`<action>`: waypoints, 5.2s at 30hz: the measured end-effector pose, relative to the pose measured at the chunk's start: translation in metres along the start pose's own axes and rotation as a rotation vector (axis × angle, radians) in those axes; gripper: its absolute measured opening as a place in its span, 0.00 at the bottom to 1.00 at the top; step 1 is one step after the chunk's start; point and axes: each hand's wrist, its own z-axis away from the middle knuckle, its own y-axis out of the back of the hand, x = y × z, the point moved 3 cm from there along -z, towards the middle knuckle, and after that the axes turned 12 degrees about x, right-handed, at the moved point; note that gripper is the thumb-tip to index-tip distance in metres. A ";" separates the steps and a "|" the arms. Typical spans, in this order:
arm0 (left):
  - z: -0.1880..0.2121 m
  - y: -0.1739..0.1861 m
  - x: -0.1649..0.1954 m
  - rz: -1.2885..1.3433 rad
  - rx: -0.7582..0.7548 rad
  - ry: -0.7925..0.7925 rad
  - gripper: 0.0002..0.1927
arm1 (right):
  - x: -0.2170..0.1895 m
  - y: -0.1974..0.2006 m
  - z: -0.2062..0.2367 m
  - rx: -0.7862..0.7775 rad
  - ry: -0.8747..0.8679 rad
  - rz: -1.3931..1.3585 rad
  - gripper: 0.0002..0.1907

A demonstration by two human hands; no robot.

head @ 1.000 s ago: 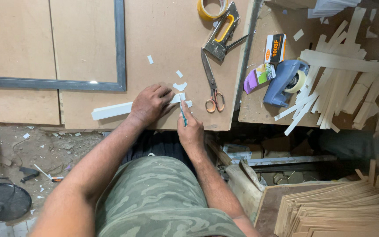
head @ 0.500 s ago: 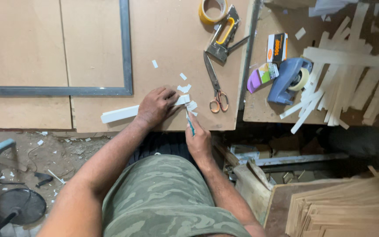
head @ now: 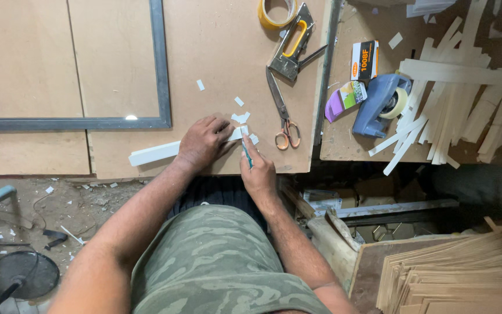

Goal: The person positions a glass pane and metal frame on a workbench, then cuts white plastic strips to size using scissors and a utility knife. The person aligns the strips along the frame edges and trims them into small pieces.

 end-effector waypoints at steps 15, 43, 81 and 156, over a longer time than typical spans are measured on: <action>0.000 0.002 -0.002 -0.001 -0.002 0.023 0.16 | 0.003 0.007 0.025 -0.024 -0.100 -0.002 0.23; 0.003 0.000 -0.005 -0.005 0.008 -0.002 0.17 | 0.011 -0.002 0.021 -0.003 -0.016 0.054 0.27; 0.001 -0.004 -0.006 -0.004 -0.010 0.016 0.17 | 0.006 -0.008 0.002 -0.013 -0.065 -0.006 0.25; 0.000 0.003 0.000 -0.002 0.031 -0.015 0.17 | 0.010 0.004 0.026 -0.003 -0.119 -0.008 0.24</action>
